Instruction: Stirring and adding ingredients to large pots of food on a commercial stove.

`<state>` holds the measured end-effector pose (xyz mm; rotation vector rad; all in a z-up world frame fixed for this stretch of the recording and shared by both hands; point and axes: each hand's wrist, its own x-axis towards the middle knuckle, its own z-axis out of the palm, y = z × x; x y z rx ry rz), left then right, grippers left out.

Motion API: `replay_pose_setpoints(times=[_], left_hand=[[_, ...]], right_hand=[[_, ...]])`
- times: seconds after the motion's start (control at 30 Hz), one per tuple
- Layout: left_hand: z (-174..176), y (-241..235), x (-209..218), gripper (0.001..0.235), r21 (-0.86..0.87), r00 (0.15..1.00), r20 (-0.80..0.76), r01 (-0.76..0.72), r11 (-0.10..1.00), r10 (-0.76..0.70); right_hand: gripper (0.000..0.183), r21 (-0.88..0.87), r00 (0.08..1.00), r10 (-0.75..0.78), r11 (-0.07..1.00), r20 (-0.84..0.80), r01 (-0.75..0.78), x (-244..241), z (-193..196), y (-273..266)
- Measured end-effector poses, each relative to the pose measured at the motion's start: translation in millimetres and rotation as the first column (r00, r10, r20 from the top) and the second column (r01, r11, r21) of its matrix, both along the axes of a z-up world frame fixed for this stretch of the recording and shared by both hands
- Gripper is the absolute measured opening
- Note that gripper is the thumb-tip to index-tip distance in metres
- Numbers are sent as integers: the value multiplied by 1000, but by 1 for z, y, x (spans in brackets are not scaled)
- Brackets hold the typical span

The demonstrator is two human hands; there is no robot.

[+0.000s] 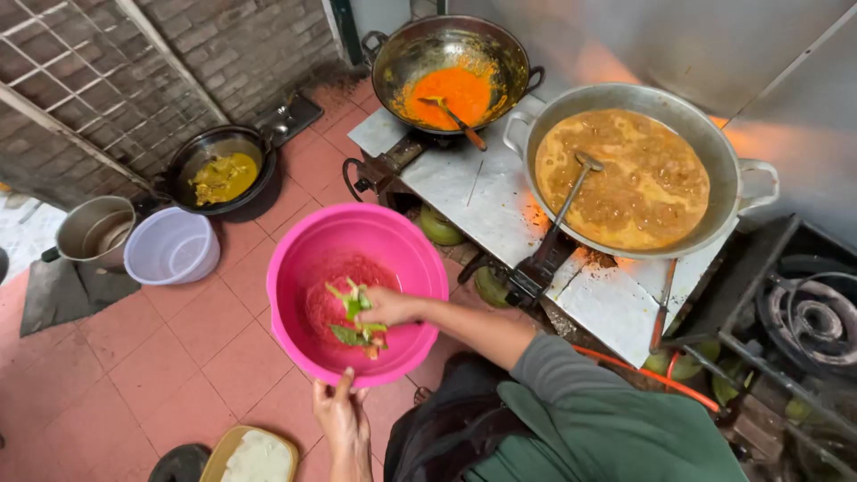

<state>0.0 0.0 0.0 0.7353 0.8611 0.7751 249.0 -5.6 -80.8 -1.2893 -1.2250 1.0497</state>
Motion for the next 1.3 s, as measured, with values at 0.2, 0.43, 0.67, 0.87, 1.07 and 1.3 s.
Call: replay_pose_setpoints(times=[0.2, 0.43, 0.67, 0.87, 1.07, 1.3], left_hand=[[10, 88, 119, 21, 1, 988, 111, 103, 995, -103], [17, 177, 251, 22, 62, 982, 117, 142, 988, -149], [47, 237, 370, 22, 60, 975, 140, 167, 984, -174], [45, 263, 437, 21, 75, 957, 156, 236, 969, -245], [49, 276, 489, 19, 92, 933, 148, 317, 944, -328], [53, 283, 513, 18, 73, 903, 159, 392, 917, -399]], right_hand=[[34, -67, 867, -390, 919, -312, 389, 168, 80, 70], [25, -1, 678, -704, 694, -212, 720, 430, 118, 71], [51, 214, 126, -613, 450, 780, 867, 571, 148, 49], [18, 413, -74, -671, 362, 738, 836, 609, 140, 54], [25, 484, 227, -730, 620, 645, 618, 544, 154, 121], [36, -51, 570, -405, 783, 715, 620, 482, 135, 211]])
